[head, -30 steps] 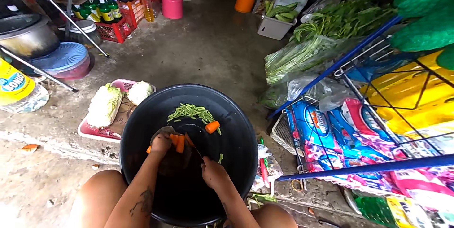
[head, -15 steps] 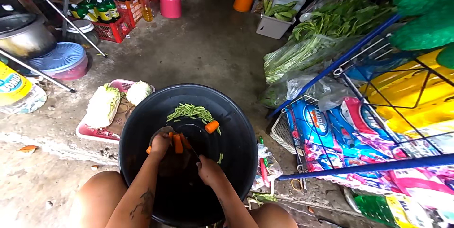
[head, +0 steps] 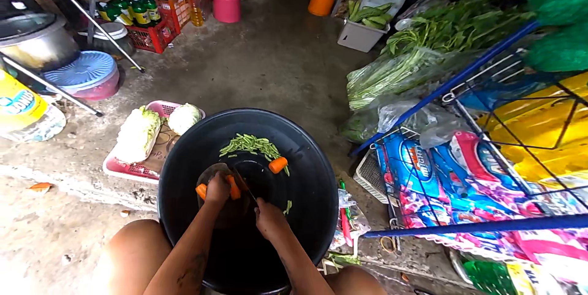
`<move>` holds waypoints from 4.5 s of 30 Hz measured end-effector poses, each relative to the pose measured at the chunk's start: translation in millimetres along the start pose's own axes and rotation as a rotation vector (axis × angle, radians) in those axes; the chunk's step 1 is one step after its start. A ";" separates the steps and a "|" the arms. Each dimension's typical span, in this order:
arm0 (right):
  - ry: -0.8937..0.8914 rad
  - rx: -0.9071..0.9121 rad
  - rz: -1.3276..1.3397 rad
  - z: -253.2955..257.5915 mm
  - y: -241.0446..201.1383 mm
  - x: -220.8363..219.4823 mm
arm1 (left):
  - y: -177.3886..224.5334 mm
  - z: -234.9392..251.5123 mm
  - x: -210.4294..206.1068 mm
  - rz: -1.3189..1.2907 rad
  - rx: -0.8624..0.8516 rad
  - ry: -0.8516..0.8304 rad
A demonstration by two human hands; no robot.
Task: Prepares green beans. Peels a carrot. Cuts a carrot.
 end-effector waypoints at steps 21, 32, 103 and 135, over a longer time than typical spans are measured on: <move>0.002 0.092 0.035 32.8 3.3 -31.0 | -1.8 -15.4 -16.6 -0.160 0.148 0.080; 0.031 0.024 -0.079 31.0 -13.4 -39.4 | -7.3 -7.7 -14.4 -0.071 -0.068 0.177; -0.033 0.149 -0.096 59.1 -19.3 -18.9 | -10.1 -12.4 -29.5 -0.111 -0.039 0.271; -0.095 0.236 0.183 77.6 0.4 -17.9 | -15.3 -12.7 -30.1 -0.104 -0.029 0.282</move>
Point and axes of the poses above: each hand's wrist, its own z-axis towards the middle knuckle, its own x-axis out of the back of the hand, y = z × x, the point moved 3 cm from there along z, towards the middle knuckle, and after that the axes turned 8 degrees about -x, right-handed, at the moved point
